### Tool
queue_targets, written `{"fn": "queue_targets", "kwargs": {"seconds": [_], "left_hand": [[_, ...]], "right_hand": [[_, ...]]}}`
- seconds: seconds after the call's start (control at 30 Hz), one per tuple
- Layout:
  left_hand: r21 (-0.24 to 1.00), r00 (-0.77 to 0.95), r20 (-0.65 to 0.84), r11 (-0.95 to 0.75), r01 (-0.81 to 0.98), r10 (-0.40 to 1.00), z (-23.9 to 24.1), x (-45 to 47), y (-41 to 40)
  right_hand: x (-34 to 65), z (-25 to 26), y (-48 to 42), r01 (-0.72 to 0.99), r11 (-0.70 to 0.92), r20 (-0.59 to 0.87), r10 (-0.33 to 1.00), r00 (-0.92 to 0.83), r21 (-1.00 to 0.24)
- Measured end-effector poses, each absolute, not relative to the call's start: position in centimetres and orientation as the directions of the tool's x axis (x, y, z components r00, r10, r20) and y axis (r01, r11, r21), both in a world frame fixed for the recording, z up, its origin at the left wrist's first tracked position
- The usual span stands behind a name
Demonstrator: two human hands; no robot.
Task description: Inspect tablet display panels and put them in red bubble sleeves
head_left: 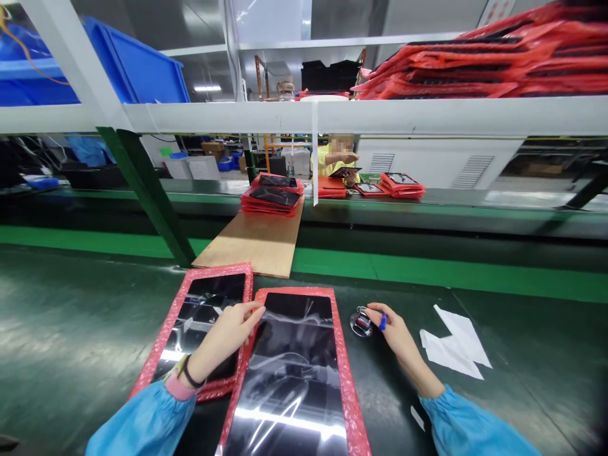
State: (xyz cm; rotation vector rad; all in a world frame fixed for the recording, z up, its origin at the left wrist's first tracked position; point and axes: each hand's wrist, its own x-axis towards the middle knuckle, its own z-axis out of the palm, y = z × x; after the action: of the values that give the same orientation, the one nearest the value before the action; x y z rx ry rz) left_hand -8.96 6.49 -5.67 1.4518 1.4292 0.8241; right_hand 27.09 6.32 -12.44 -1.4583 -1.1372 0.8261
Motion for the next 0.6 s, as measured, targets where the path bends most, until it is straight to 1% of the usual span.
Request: {"fn": "queue_targets", "kwargs": {"seconds": [0.1, 0.2, 0.23, 0.27, 0.33, 0.4, 0.5, 0.6], "left_hand": [[0.912, 0.089, -0.117, 0.071, 0.405, 0.989, -5.8, -10.2, 6.2], [0.919, 0.111, -0.175, 0.121, 0.375, 0.978, -6.2, -10.9, 5.4], [0.923, 0.131, -0.210, 0.152, 0.355, 0.969, -6.3, -11.0, 5.1], [0.925, 0.153, -0.247, 0.186, 0.330, 0.957, -6.3, -11.1, 4.8], [0.928, 0.190, -0.305, 0.246, 0.278, 0.933, -6.4, -11.2, 4.3], [0.929, 0.198, -0.334, 0.286, 0.235, 0.922, -6.4, -11.1, 4.0], [0.925, 0.185, -0.358, 0.322, 0.200, 0.915, -6.2, -10.8, 4.0], [0.928, 0.189, -0.361, 0.330, 0.175, 0.913, -5.7, -10.5, 4.4]], "right_hand": [[26.9, -12.6, 5.6, 0.232, 0.068, 0.149, 0.926, 0.348, -0.970], [25.8, -12.4, 3.7, 0.269, 0.156, 0.248, 0.903, 0.352, -0.950], [25.2, -12.3, 2.9, 0.281, 0.191, 0.278, 0.909, 0.311, -0.941], [24.5, -12.2, 2.1, 0.314, 0.239, 0.319, 0.918, 0.234, -0.919], [22.9, -12.1, 0.6, 0.410, 0.330, 0.380, 0.924, 0.043, -0.850], [21.5, -12.1, -0.4, 0.497, 0.407, 0.417, 0.904, -0.097, -0.767], [20.2, -11.7, -0.9, 0.566, 0.491, 0.475, 0.859, -0.190, -0.662], [19.9, -11.1, -0.7, 0.585, 0.529, 0.496, 0.836, -0.235, -0.614]]}}
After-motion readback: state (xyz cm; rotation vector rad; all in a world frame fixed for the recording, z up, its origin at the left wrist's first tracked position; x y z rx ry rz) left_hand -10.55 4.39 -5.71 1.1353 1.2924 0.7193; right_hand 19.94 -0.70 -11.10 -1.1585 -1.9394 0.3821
